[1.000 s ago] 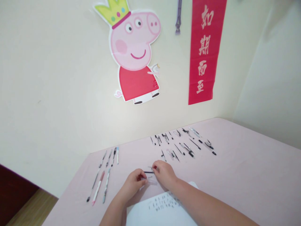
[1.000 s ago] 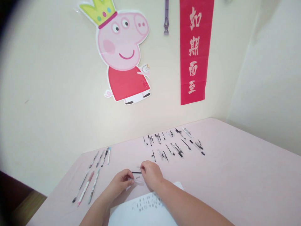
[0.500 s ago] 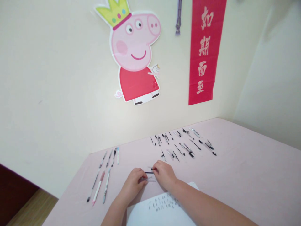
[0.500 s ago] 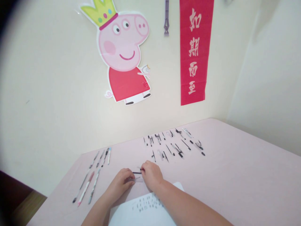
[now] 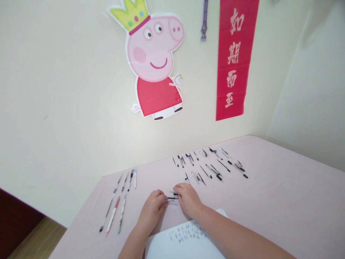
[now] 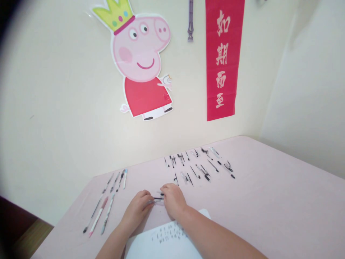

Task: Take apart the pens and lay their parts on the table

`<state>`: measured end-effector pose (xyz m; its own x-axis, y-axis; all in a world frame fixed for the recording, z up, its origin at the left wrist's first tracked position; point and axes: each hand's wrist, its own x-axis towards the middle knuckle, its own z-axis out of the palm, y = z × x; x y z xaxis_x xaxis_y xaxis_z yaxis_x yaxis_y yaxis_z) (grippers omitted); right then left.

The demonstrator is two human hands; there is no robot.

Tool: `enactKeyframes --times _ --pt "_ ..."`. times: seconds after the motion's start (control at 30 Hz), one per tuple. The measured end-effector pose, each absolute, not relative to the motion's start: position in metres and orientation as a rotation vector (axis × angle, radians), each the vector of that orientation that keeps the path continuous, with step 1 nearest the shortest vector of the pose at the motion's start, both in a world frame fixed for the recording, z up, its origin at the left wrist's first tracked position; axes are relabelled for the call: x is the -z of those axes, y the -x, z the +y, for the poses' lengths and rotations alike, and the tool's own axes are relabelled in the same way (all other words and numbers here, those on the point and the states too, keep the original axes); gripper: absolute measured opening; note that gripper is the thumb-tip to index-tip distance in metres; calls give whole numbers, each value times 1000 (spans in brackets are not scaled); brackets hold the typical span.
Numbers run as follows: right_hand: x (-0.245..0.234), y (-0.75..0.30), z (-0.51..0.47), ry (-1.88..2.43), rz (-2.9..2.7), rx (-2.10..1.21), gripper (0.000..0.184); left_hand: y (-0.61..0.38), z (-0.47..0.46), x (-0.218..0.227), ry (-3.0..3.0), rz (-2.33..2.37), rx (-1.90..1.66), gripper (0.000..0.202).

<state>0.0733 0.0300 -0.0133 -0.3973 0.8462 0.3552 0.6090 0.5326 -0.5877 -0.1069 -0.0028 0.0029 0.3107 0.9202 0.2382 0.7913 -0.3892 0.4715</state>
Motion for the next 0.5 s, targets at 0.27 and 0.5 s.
enactKeyframes --times 0.27,0.5 --pt "12 -72 26 1183 -2205 -512 34 107 -3 -3 -2247 1558 -746 21" --pt "12 -66 20 1077 -2231 -545 31 106 -2 2 -2261 1605 -739 26"
